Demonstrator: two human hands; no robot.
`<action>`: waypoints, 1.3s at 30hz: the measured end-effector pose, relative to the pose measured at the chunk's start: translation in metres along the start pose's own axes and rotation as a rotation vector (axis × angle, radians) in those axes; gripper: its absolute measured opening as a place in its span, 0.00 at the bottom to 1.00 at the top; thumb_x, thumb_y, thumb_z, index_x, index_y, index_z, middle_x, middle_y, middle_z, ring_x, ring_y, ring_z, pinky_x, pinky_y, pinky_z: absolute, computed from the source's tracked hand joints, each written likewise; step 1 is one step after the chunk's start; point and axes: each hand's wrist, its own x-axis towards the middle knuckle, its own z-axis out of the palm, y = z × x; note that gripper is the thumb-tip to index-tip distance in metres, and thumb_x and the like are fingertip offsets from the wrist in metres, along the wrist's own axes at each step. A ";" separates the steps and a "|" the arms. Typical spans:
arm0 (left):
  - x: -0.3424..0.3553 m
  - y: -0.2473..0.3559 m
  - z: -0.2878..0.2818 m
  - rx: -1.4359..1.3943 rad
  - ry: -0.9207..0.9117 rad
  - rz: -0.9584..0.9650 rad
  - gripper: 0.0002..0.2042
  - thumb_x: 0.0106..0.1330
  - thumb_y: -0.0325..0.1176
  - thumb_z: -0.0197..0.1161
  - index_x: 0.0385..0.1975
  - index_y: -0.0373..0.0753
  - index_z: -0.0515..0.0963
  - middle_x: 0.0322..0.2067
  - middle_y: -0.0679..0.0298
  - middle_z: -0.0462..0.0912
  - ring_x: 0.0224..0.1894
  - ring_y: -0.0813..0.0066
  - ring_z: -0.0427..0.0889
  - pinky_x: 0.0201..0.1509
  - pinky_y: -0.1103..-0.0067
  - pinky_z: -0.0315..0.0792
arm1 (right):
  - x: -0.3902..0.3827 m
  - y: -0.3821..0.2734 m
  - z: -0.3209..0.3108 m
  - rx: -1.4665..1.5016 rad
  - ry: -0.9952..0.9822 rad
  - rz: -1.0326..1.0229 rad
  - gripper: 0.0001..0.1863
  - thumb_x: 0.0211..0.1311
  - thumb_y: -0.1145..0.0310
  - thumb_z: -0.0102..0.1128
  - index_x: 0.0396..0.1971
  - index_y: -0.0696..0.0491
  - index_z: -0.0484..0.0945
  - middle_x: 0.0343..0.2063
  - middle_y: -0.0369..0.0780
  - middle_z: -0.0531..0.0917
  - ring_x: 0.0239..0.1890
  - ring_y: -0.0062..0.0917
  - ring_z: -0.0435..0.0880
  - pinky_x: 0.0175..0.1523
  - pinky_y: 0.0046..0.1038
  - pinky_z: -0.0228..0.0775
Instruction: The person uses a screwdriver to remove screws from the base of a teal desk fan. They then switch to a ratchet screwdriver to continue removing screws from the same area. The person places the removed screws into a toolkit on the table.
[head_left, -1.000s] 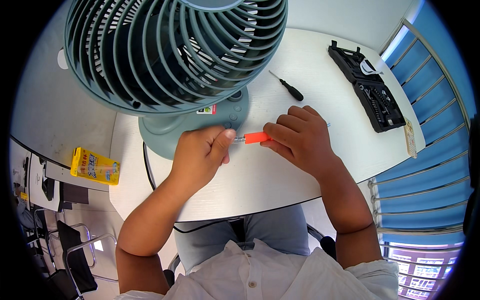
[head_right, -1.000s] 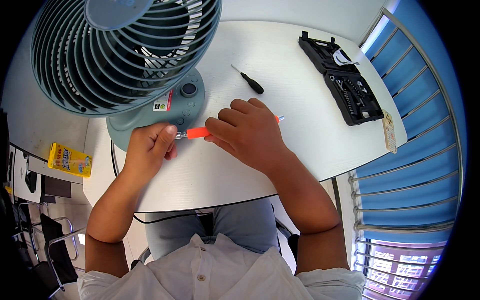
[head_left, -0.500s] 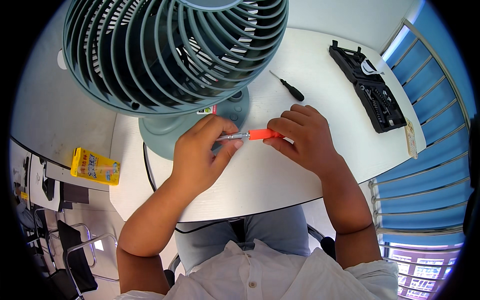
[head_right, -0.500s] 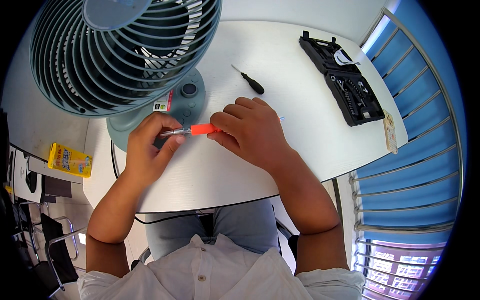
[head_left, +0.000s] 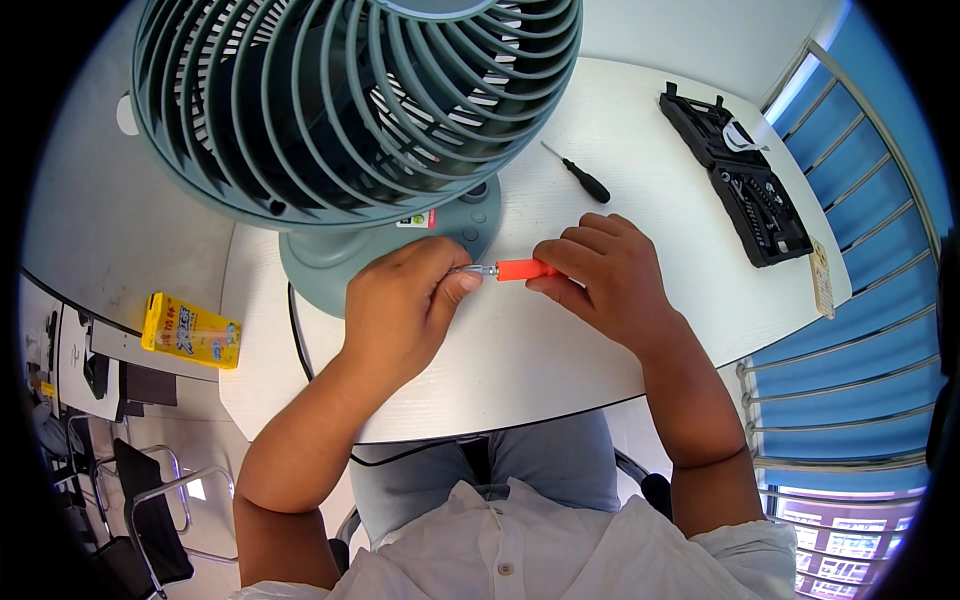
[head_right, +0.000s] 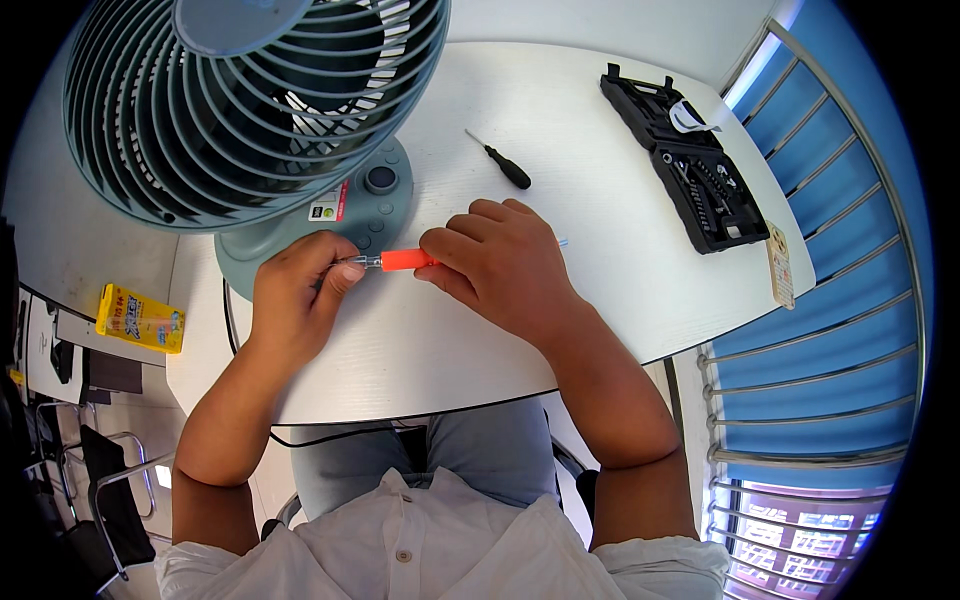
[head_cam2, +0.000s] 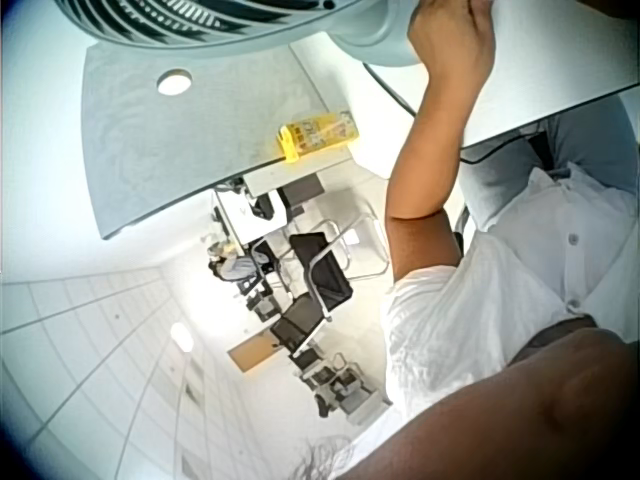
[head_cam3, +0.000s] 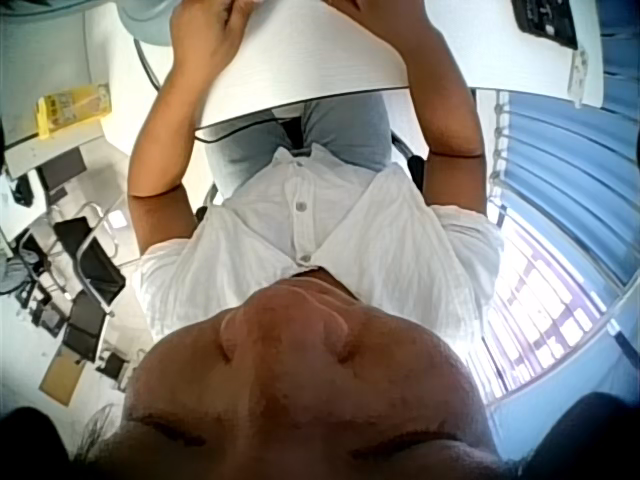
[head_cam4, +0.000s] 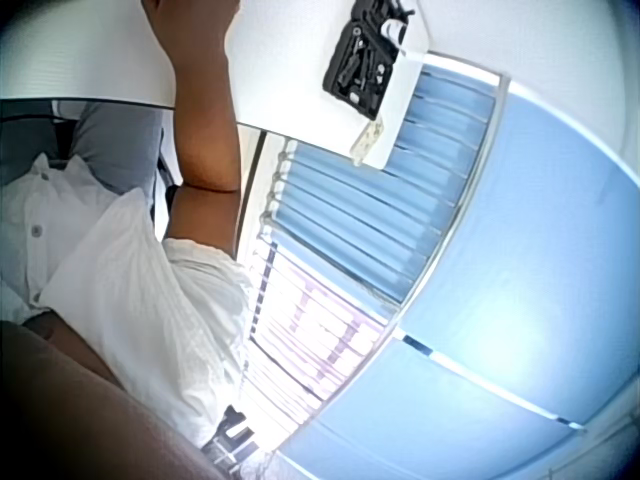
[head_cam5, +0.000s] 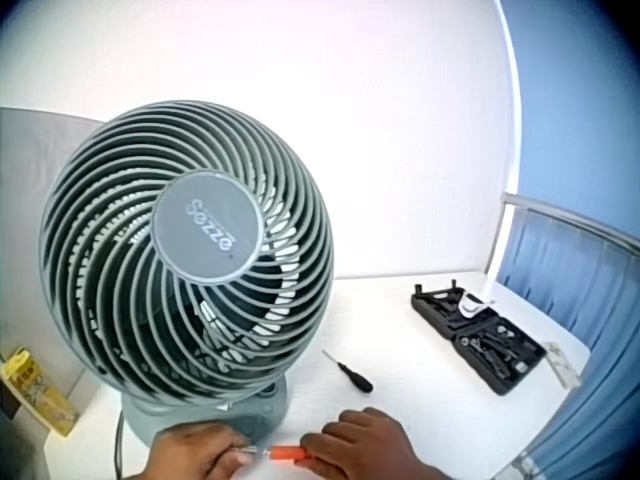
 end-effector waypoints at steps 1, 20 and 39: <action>0.000 0.000 0.000 0.012 0.001 0.004 0.07 0.62 0.32 0.61 0.28 0.35 0.74 0.21 0.60 0.74 0.22 0.66 0.71 0.27 0.77 0.66 | 0.000 0.000 0.000 0.000 0.000 -0.002 0.10 0.52 0.57 0.65 0.27 0.47 0.76 0.19 0.30 0.76 0.24 0.23 0.73 0.29 0.28 0.60; 0.002 0.001 -0.009 -0.354 -0.258 -0.365 0.14 0.67 0.39 0.56 0.24 0.36 0.77 0.14 0.63 0.77 0.18 0.73 0.78 0.24 0.78 0.69 | 0.000 -0.002 0.000 -0.037 -0.002 -0.066 0.10 0.50 0.58 0.66 0.26 0.46 0.76 0.19 0.29 0.75 0.25 0.22 0.73 0.30 0.27 0.60; 0.002 -0.002 -0.004 -0.249 -0.037 -0.136 0.07 0.59 0.26 0.64 0.35 0.34 0.75 0.30 0.62 0.79 0.30 0.75 0.78 0.35 0.81 0.72 | -0.001 0.004 0.001 0.025 -0.007 0.044 0.09 0.49 0.62 0.67 0.26 0.48 0.77 0.18 0.31 0.76 0.24 0.24 0.74 0.30 0.28 0.62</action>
